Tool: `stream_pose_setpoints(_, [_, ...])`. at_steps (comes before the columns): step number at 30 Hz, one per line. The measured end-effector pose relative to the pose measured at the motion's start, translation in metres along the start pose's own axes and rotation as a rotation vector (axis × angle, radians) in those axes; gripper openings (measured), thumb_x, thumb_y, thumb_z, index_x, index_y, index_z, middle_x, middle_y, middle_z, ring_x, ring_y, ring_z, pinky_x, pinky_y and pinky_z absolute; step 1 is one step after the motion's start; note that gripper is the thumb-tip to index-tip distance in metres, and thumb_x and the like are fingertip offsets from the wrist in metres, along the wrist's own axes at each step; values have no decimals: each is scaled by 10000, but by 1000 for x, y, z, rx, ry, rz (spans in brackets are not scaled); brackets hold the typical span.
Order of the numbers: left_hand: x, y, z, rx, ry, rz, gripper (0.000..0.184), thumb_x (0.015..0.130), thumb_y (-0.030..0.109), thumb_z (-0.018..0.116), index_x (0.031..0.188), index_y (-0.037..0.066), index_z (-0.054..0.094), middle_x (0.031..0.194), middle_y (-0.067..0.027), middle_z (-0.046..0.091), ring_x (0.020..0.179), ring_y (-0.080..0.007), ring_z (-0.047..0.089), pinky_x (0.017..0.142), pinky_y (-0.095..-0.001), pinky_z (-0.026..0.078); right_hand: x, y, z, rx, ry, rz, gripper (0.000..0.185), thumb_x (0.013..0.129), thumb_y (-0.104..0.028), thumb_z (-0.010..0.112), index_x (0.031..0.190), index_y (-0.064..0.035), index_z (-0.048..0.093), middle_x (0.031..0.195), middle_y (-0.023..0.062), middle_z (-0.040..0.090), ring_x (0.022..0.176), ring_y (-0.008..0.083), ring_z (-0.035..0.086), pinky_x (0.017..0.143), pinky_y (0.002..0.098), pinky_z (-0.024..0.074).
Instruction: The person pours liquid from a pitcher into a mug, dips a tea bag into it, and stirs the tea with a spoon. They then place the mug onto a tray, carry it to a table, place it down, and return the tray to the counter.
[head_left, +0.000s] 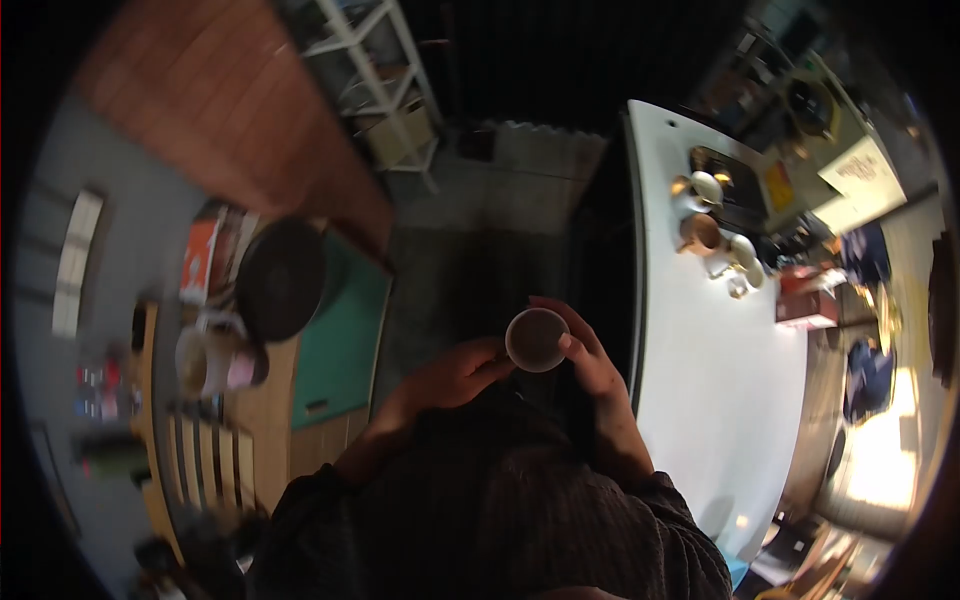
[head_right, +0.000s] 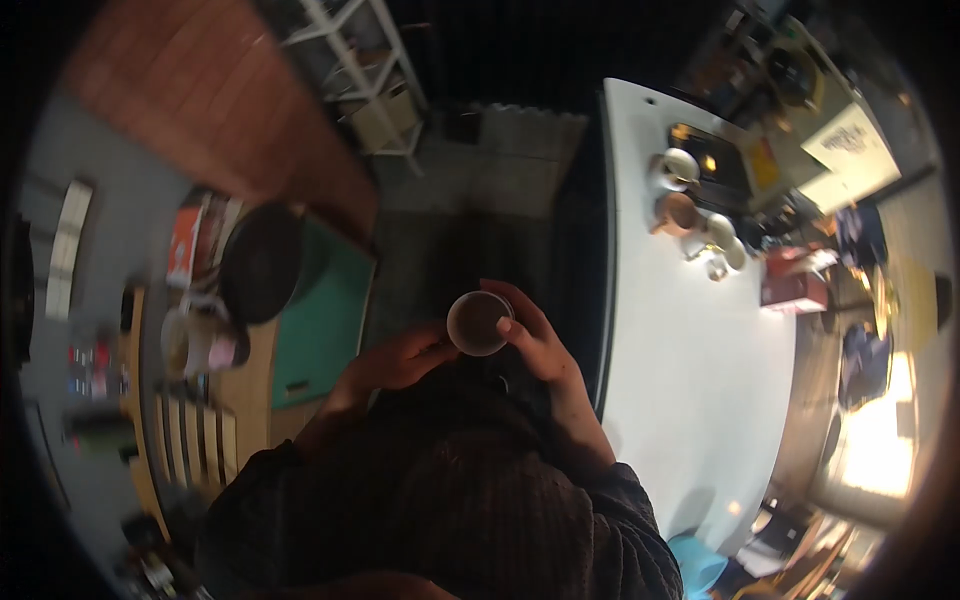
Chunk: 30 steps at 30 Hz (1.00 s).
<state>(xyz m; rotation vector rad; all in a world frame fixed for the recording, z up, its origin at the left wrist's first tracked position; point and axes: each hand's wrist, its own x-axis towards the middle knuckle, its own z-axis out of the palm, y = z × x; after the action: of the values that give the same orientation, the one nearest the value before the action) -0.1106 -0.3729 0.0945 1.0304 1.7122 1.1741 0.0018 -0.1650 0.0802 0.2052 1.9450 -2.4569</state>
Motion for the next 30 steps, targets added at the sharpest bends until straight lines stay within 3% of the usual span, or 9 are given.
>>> stream_pose_setpoints(5, [-77,-11,13,-188,128,-245,280,997,281,501,1138,53,584,919,6,563,874,-90,530,792,-257,442,11,34,44,-61,-253,-1,812,902,-638,462,1403,-4,376,1300,144,522,1236,233,460,1030,353,352])
stream_pose_setpoints(8, [-112,-17,17,-290,403,-243,243,993,298,509,978,63,567,798,31,490,758,-65,452,691,-244,397,19,53,71,-140,-251,-3,800,936,-646,358,1408,0,365,1316,147,511,1245,237,451,1041,358,340])
stream_pose_setpoints(12, [-154,-37,-1,-485,491,-179,218,991,282,516,972,71,568,796,49,480,740,-37,421,664,-222,372,40,46,112,-75,-347,14,798,952,-647,258,1405,1,367,1319,135,511,1217,236,476,1011,357,355])
stream_pose_setpoints(14, [-183,-53,-16,-535,508,-71,318,986,250,523,1228,49,569,910,54,522,804,-47,444,730,-226,400,59,43,138,-6,-407,50,796,958,-646,221,1400,-2,375,1306,129,522,1177,229,506,974,351,380])
stream_pose_setpoints(16, [-219,-62,-38,-549,585,-43,311,980,236,532,1222,44,571,914,53,521,814,-45,441,733,-226,398,86,45,167,8,-394,157,799,957,-654,169,1355,-15,438,1215,103,578,1004,188,566,850,315,415])
stream_pose_setpoints(18, [-255,-63,-61,-547,660,-20,305,974,221,541,1216,39,573,918,53,519,824,-43,439,736,-227,396,113,50,206,-25,-378,183,785,963,-645,166,1327,-19,468,1166,95,596,931,169,564,802,303,414])
stream_pose_setpoints(21, [-316,-69,-99,-607,871,38,97,952,164,579,948,70,559,779,86,383,720,-18,351,624,-195,312,169,68,275,-48,-328,233,764,971,-633,174,1284,-24,512,1097,82,620,846,144,563,746,283,415])
stream_pose_setpoints(25, [-407,-102,-143,-397,1012,5,241,867,113,654,816,110,418,789,67,350,729,-39,356,629,-192,310,243,103,368,-216,-331,324,729,978,-612,204,1273,-25,522,1079,80,620,838,135,561,729,259,415])
stream_pose_setpoints(30, [-477,-118,-156,-445,1282,53,212,873,97,630,851,94,419,831,44,353,746,-49,348,639,-197,312,313,149,482,-403,-377,276,600,998,-517,321,1283,-22,508,1164,112,591,864,173,570,762,296,430])
